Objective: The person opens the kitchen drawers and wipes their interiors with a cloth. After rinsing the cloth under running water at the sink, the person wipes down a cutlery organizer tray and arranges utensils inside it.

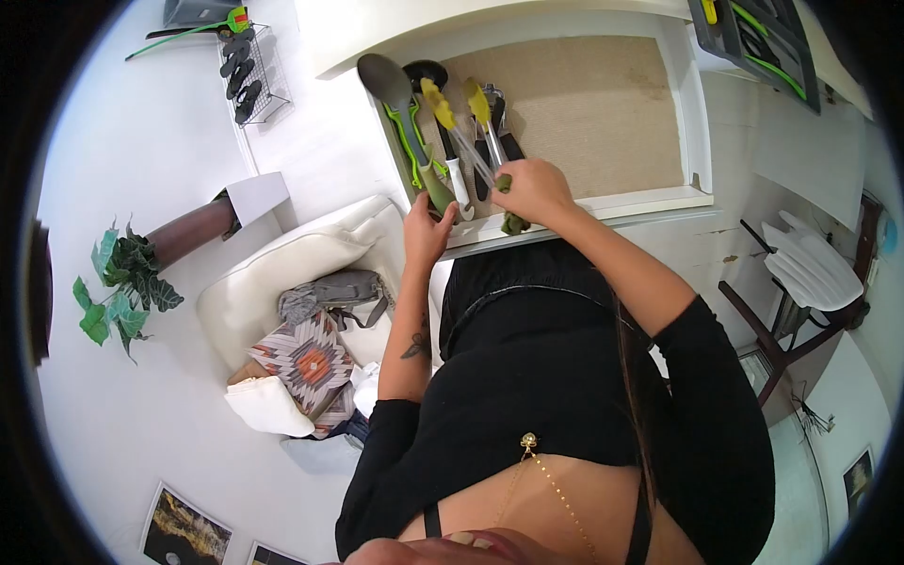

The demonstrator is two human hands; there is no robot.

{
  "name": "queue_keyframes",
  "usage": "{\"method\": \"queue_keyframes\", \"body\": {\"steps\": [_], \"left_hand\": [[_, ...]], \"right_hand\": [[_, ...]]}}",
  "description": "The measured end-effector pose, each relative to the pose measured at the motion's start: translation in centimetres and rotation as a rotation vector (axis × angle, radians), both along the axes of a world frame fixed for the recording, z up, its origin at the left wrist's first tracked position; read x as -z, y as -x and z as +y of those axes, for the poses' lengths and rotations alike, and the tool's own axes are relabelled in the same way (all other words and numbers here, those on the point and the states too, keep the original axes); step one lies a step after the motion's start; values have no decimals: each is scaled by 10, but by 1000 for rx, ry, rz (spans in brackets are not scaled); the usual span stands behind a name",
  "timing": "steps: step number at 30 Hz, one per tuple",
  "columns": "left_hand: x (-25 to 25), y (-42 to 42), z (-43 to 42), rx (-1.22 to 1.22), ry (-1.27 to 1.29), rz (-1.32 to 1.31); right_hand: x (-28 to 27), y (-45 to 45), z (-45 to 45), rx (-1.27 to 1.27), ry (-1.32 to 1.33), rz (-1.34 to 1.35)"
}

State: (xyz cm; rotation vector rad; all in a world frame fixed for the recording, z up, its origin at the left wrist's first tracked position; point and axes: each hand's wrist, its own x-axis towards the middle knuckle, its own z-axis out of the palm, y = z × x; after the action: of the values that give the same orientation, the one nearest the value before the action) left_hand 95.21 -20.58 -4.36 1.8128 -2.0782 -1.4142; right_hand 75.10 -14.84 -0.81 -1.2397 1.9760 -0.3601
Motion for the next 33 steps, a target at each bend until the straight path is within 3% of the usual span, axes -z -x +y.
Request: {"method": "queue_keyframes", "body": {"steps": [8,10,16,28,33], "left_hand": [[20,28,0,118,-81,131],[25,32,1,253,-16,26],[47,42,12,222,147,-87],[19,44,3,314,33,-485],[22,38,7,305,91,-487]], "right_hand": [[-16,35,41,195,162,-228],[-21,42,45,215,180,-247],[-16,50,53,227,189,-216],[-7,48,68,191,167,-253],[-6,51,72,214,199,-279]]}}
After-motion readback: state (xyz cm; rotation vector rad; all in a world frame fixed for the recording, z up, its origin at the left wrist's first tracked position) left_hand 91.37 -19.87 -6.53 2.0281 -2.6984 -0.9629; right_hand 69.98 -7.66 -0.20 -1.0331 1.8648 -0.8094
